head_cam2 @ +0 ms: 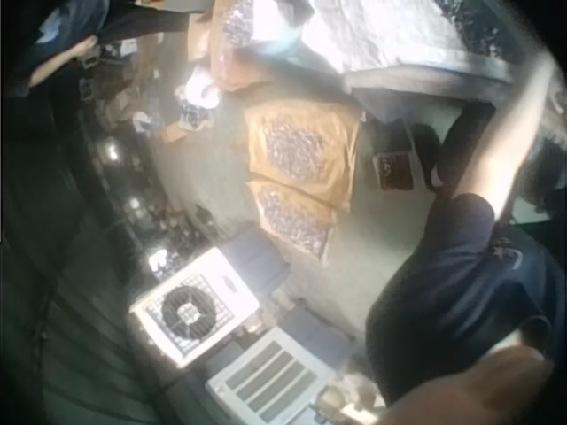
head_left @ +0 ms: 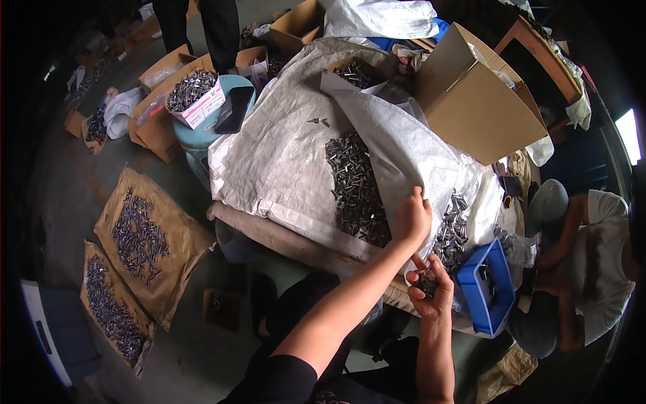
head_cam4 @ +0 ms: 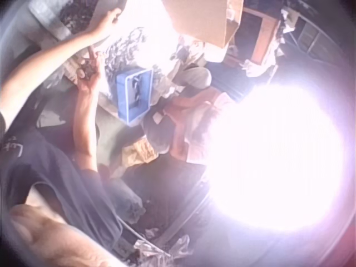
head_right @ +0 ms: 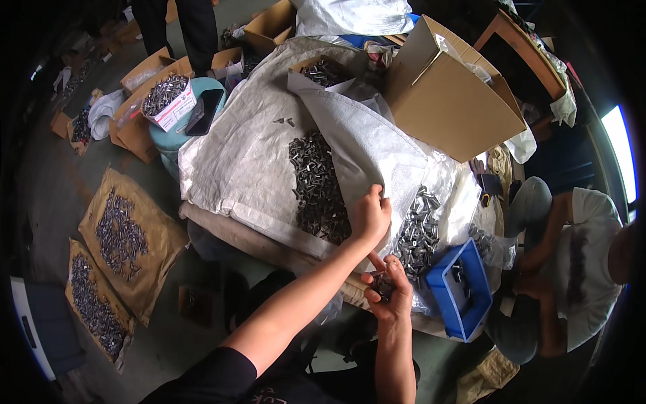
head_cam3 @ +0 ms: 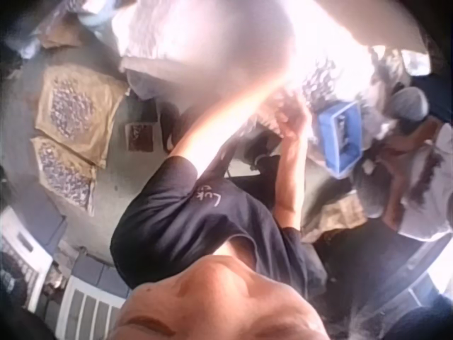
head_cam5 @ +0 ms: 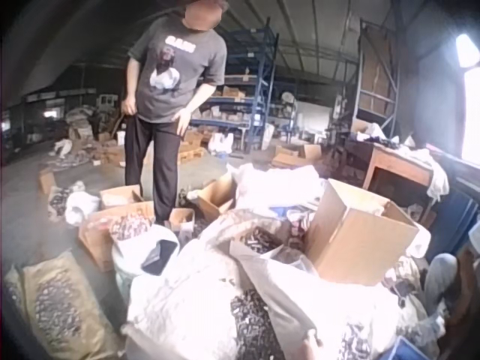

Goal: The person picks up metal bolts and fittings from a table and connects them together by hand. The person then pulls back a white fabric sack to uncover smaller metal hardware and fits additional metal pieces together.

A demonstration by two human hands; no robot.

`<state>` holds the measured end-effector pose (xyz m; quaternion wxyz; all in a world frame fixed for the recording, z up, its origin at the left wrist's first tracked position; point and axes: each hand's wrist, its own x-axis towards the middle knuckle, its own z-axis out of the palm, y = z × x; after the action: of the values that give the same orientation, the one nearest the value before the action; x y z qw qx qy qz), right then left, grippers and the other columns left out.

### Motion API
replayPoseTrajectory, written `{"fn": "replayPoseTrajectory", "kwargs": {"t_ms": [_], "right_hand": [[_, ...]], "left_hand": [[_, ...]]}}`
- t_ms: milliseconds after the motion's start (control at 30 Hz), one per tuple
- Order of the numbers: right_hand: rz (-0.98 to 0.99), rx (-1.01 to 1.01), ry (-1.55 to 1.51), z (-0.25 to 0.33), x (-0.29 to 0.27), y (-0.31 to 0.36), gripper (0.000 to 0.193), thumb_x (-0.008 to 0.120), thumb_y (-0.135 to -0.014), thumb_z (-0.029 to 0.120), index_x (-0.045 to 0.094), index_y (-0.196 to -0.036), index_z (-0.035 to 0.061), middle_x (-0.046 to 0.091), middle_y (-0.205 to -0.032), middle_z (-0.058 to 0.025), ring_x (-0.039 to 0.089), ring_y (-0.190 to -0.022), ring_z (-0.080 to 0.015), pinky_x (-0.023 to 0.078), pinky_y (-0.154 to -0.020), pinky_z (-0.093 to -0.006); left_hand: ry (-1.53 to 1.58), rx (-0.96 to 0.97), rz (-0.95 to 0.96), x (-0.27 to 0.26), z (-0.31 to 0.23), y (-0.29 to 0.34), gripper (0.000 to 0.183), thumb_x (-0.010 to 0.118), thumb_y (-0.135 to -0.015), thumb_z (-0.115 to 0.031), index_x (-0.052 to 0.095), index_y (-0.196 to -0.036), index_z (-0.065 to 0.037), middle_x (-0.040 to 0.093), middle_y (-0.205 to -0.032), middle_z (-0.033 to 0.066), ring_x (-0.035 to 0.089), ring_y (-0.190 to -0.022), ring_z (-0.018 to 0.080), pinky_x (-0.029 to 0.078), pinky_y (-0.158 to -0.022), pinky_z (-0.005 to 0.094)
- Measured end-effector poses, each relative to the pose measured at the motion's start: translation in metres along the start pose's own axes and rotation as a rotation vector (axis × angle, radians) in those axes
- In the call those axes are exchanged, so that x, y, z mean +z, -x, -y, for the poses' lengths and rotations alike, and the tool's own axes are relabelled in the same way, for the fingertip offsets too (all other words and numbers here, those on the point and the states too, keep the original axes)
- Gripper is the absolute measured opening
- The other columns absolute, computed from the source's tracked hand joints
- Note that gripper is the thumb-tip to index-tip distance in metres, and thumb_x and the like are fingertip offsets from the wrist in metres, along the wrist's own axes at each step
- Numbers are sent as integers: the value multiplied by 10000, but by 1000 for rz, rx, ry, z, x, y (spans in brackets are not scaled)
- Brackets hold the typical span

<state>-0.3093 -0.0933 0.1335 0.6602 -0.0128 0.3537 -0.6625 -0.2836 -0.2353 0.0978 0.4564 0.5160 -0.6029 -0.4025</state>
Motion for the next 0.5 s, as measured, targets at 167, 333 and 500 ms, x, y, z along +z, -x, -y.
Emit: {"fn": "replayPoseTrajectory", "kwargs": {"t_ms": [167, 333, 500], "right_hand": [[-5, -33, 56, 4, 9, 1, 199, 563, -780, 210, 469, -929, 119, 501, -1127, -155, 565, -647, -214, 350, -349, -193], [-200, -124, 147, 7, -14, -12, 199, 558, -764, 205, 456, -918, 132, 546, -1069, -93, 562, -641, -207, 341, -351, -201], [-246, -88, 85, 6, -15, -16, 183, 564, -752, 200, 459, -888, 135, 560, -1029, -72, 556, -622, -204, 338, -355, -209]], "left_hand": [[-141, 18, 59, 15, 10, -13, 197, 546, -720, -79, 519, -890, 16, 587, -733, 210, 574, -694, 361, 454, -627, 419], [93, 28, 301, -8, 19, -10, 234, 543, -728, -70, 558, -935, 37, 600, -679, 165, 598, -627, 286, 470, -599, 354], [-229, 363, -111, -94, 61, -49, 124, 529, -706, -16, 578, -820, -27, 578, -823, 113, 564, -772, 257, 463, -691, 339]]}}
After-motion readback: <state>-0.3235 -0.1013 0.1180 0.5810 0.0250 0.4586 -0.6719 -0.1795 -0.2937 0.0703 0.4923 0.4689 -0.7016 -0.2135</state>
